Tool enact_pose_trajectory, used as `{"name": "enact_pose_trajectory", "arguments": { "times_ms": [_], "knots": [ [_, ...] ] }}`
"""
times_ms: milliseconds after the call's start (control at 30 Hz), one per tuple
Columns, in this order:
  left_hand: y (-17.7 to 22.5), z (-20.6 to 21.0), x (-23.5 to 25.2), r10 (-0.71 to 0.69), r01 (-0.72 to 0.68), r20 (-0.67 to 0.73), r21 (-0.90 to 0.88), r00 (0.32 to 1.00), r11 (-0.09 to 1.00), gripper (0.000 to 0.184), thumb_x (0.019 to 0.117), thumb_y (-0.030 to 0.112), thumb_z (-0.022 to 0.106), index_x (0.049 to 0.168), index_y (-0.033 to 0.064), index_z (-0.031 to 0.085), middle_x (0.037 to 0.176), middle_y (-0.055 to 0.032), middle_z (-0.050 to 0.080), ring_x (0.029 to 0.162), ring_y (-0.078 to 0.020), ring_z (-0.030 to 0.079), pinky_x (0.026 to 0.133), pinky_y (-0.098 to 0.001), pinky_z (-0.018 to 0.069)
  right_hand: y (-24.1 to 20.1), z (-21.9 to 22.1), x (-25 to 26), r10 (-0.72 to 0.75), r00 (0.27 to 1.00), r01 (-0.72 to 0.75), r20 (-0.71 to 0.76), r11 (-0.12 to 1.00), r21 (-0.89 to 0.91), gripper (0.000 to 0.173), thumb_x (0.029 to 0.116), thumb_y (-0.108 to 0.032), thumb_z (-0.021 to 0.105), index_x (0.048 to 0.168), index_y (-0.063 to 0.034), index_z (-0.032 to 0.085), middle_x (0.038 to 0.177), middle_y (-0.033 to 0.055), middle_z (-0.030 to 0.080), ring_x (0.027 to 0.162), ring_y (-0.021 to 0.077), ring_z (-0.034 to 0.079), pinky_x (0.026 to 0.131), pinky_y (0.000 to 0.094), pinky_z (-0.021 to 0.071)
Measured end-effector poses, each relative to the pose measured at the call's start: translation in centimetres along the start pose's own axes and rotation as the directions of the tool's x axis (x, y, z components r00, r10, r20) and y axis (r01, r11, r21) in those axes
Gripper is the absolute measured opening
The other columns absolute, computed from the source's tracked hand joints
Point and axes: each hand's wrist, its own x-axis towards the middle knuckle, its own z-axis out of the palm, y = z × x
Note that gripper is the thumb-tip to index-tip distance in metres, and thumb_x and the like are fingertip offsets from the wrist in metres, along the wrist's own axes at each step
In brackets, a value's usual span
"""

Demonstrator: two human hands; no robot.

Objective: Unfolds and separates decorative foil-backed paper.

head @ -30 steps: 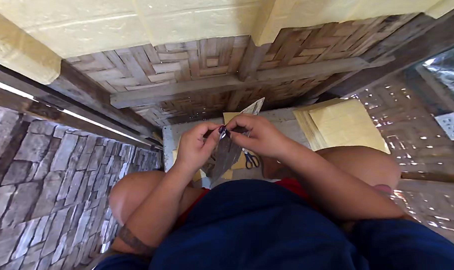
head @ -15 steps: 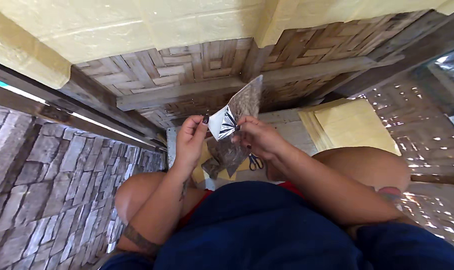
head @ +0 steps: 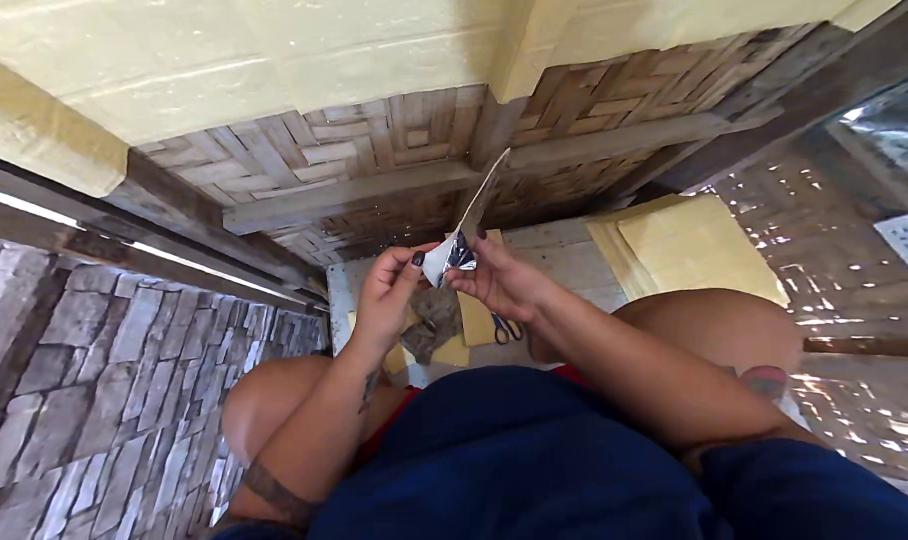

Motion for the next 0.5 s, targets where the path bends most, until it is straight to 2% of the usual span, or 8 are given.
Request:
{"name": "enact_pose_trajectory", "arguments": {
  "times_ms": [100, 200, 333, 400, 500],
  "knots": [
    [0.1, 0.1, 0.0, -0.08, 0.08, 0.018, -0.027, 0.997, 0.996, 0.018, 0.1063, 0.012, 0.048, 0.109, 0.0101, 0.065, 0.123, -0.0065, 0.07, 0.097, -0.0166, 0.072, 0.085, -0.0357, 0.0618, 0.3, 0.1, 0.0, -0.157, 0.988, 0.149, -0.007, 0.954, -0.258, 0.011, 0.1055, -0.018, 0.052, 0.115, -0.0138, 0.053, 0.089, 0.0003, 0.068, 0.067, 0.0057, 0.065, 0.064, 0.0213, 0.0573],
    [0.2, 0.2, 0.0, -0.127, 0.132, 0.061, -0.089, 0.99, 0.987, 0.02, 0.1062, 0.014, 0.047, 0.109, 0.0128, 0.066, 0.126, -0.0061, 0.07, 0.099, -0.0166, 0.072, 0.086, -0.0362, 0.0612, 0.1, -0.2, 0.5, -0.269, 0.963, 0.254, 0.011, 0.893, -0.372, 0.002, 0.1029, -0.011, 0.057, 0.102, -0.0117, 0.056, 0.078, -0.0006, 0.065, 0.058, 0.0043, 0.06, 0.056, 0.0193, 0.054],
    [0.6, 0.4, -0.1, -0.158, 0.169, 0.066, -0.226, 0.985, 0.959, 0.021, 0.1084, 0.017, 0.043, 0.108, 0.0171, 0.064, 0.126, -0.0047, 0.07, 0.097, -0.0152, 0.072, 0.085, -0.0351, 0.0613, 0.0, -2.1, 1.7, -0.299, 0.948, 0.318, 0.109, 0.893, -0.318, 0.012, 0.0994, -0.008, 0.061, 0.092, -0.0137, 0.053, 0.078, -0.0051, 0.064, 0.063, 0.0021, 0.06, 0.059, 0.0194, 0.0523],
    [0.8, 0.3, -0.1, -0.174, 0.182, 0.054, -0.309, 0.983, 0.933, 0.021, 0.1085, 0.018, 0.043, 0.105, 0.0185, 0.064, 0.119, -0.0047, 0.071, 0.094, -0.0152, 0.073, 0.083, -0.0351, 0.0618, 0.2, -2.9, 1.9, -0.309, 0.943, 0.333, 0.125, 0.894, -0.301, 0.013, 0.0985, -0.006, 0.061, 0.092, -0.0142, 0.054, 0.079, -0.0056, 0.065, 0.065, 0.0015, 0.06, 0.06, 0.0188, 0.052],
    [0.9, -0.1, -0.1, -0.194, 0.201, 0.057, -0.389, 0.979, 0.899, 0.023, 0.1092, 0.02, 0.041, 0.108, 0.0181, 0.064, 0.128, -0.008, 0.069, 0.098, -0.0186, 0.074, 0.085, -0.037, 0.062, 0.8, -4.0, 1.4, -0.324, 0.943, 0.334, 0.083, 0.899, -0.284, 0.009, 0.1004, -0.011, 0.058, 0.094, -0.0174, 0.056, 0.083, -0.0042, 0.065, 0.069, 0.003, 0.061, 0.064, 0.0209, 0.054]
  ]
}}
